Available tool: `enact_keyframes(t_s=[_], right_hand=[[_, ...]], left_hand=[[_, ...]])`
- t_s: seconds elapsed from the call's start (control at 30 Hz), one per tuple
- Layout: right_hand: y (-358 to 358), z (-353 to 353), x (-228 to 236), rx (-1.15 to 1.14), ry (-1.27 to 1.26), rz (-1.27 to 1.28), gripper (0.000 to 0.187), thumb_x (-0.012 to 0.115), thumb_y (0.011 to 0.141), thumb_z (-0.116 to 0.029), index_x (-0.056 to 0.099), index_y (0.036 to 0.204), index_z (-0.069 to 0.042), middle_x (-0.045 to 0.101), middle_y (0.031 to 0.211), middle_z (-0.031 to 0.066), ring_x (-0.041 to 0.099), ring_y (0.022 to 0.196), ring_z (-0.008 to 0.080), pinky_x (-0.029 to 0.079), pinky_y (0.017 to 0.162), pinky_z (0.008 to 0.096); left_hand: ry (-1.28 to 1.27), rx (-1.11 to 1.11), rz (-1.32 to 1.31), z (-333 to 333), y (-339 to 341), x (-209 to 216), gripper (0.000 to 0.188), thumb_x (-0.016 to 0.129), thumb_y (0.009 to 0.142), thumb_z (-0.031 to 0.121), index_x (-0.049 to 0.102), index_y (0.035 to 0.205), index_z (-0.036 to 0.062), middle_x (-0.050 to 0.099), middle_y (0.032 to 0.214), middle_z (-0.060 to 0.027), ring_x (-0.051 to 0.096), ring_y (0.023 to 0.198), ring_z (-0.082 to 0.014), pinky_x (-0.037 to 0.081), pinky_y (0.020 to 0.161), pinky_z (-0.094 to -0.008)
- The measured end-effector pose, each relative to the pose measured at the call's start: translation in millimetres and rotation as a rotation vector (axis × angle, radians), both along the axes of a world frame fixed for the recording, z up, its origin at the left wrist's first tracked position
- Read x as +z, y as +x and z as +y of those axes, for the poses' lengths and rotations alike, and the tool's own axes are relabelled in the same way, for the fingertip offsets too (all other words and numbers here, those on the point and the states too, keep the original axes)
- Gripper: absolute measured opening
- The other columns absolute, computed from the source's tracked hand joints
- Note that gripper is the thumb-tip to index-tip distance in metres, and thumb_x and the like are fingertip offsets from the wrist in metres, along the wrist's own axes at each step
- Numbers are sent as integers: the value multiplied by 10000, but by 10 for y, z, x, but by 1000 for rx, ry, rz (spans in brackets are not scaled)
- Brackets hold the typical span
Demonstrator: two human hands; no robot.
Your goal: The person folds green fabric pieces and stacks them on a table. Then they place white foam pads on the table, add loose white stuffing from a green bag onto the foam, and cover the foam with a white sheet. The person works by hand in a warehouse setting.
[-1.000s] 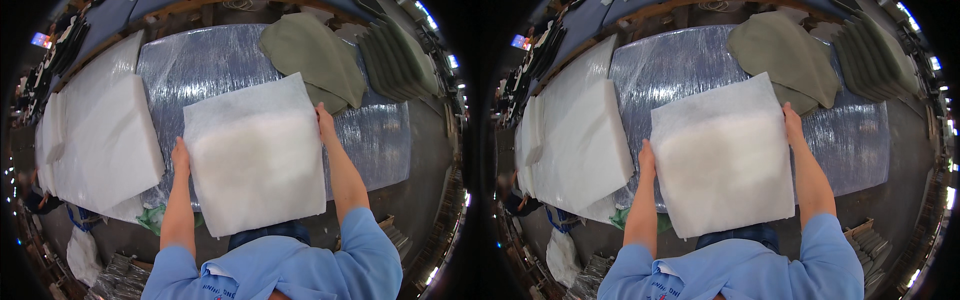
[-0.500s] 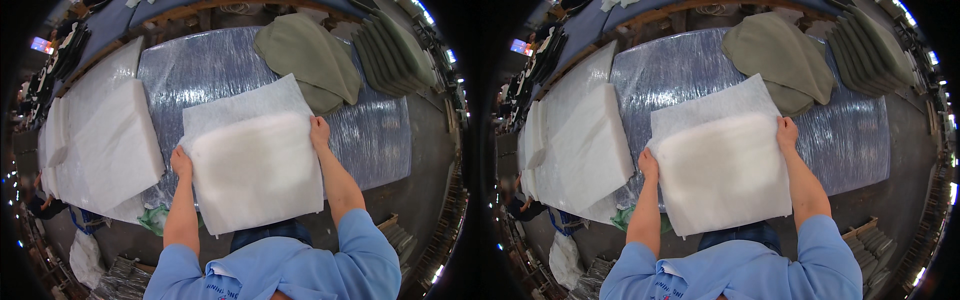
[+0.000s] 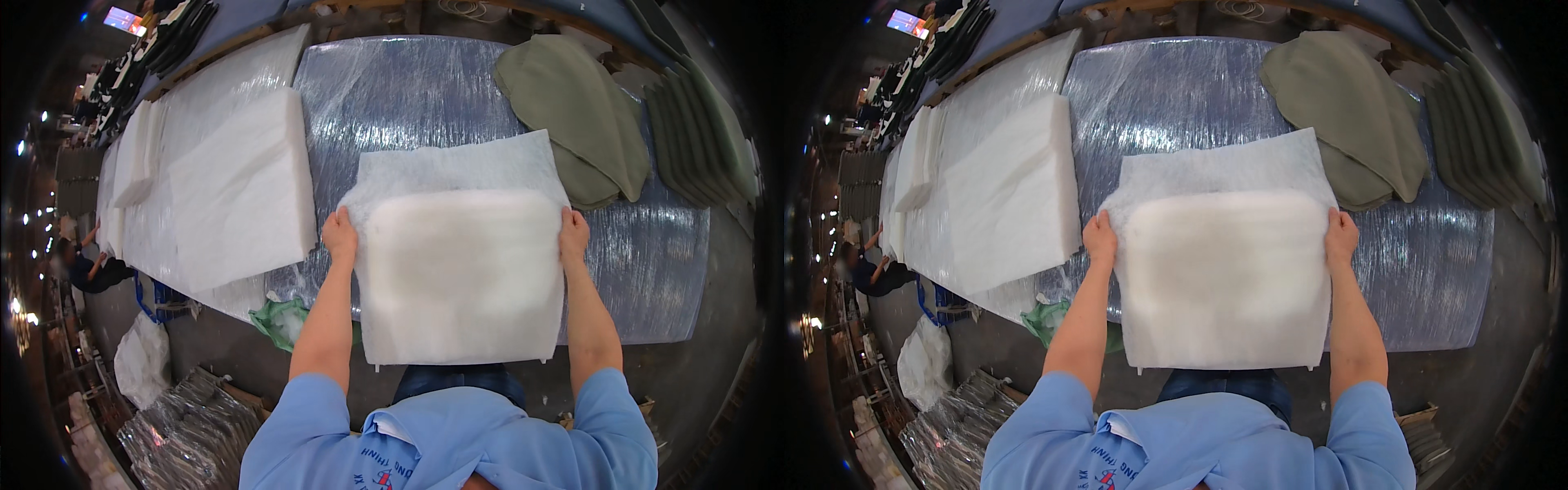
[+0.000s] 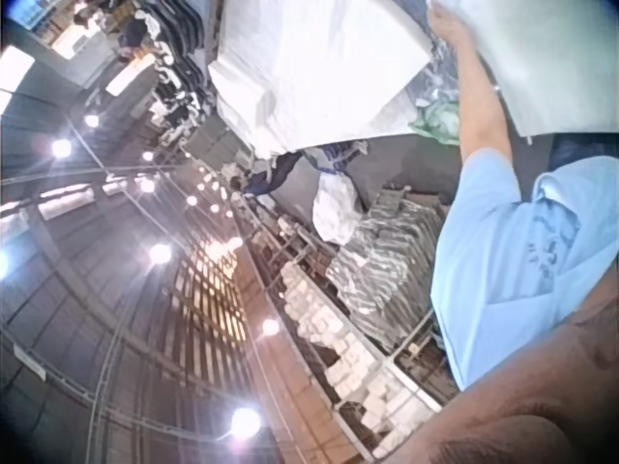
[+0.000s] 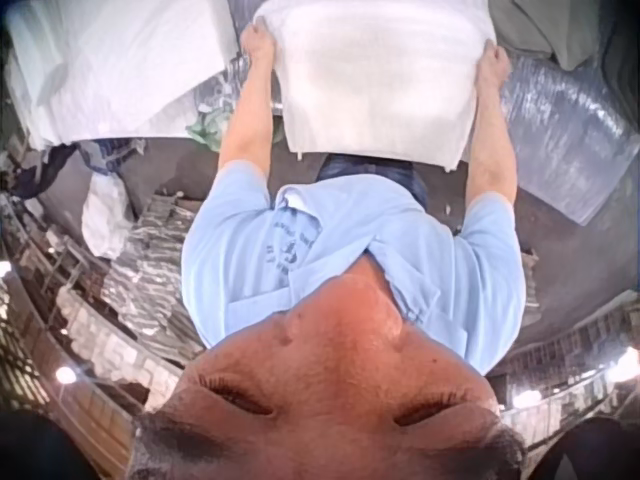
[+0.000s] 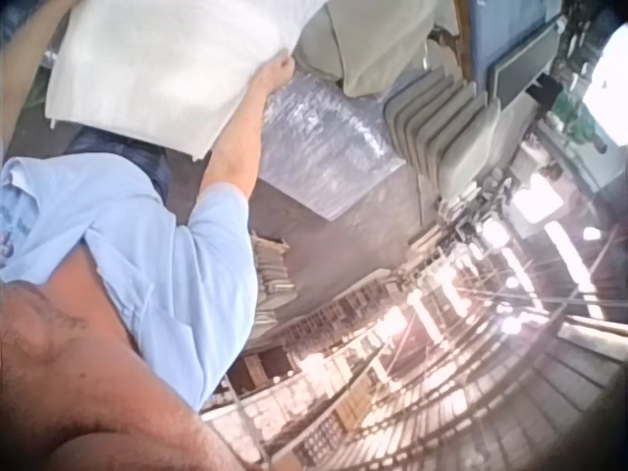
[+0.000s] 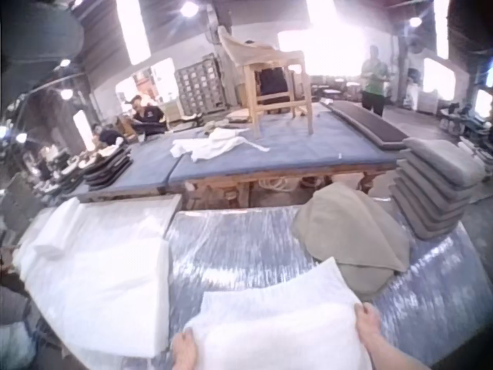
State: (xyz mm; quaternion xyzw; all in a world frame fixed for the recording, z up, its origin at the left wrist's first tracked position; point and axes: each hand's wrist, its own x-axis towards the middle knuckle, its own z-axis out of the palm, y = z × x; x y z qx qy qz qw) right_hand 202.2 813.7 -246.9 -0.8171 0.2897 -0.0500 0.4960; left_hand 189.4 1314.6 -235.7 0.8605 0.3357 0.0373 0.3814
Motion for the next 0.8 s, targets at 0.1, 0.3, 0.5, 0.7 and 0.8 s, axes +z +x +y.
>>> enact_keyframes(t_s=[0.1, 0.3, 0.5, 0.7, 0.8], right_hand=[[55, 77, 75, -24, 79, -36, 340, 610, 1042, -324, 658, 892, -23, 541, 759, -34, 457, 735, 91, 411, 694, 281], [-219, -30, 177, -42, 189, 98, 372, 584, 1052, -360, 658, 890, -33, 561, 763, -18, 472, 746, 93, 412, 698, 283], [-363, 14, 33, 31, -136, 61, 420, 568, 1057, -381, 623, 849, -21, 567, 741, -1, 460, 730, 117, 423, 696, 323], [-444, 7, 174, -50, 27, -23, 413, 570, 1057, -385, 619, 877, -17, 563, 752, 8, 473, 735, 114, 430, 699, 315], [-935, -167, 173, -50, 127, 66, 406, 566, 1059, -382, 616, 887, -18, 554, 757, 6, 478, 741, 112, 433, 701, 307]], left_hand=[[-111, 46, -197, 4, -75, -75, 474, 551, 1049, 397, 698, 993, -50, 704, 872, -215, 645, 812, -295, 502, 821, -413], [-495, 279, -8, -104, -348, 1, 545, 546, 1049, 476, 701, 978, -42, 705, 877, -193, 650, 858, -260, 496, 824, -408], [-37, -24, 165, -9, -447, -107, 579, 510, 1058, 489, 690, 910, -42, 705, 869, -176, 655, 842, -264, 484, 780, -425], [-338, 204, -171, -47, -671, -190, 602, 508, 1058, 491, 675, 973, -80, 710, 931, -186, 657, 884, -278, 504, 809, -409], [-705, 342, 78, -178, -962, 144, 619, 501, 1060, 495, 666, 1006, -99, 719, 991, -198, 662, 930, -291, 508, 838, -403]])
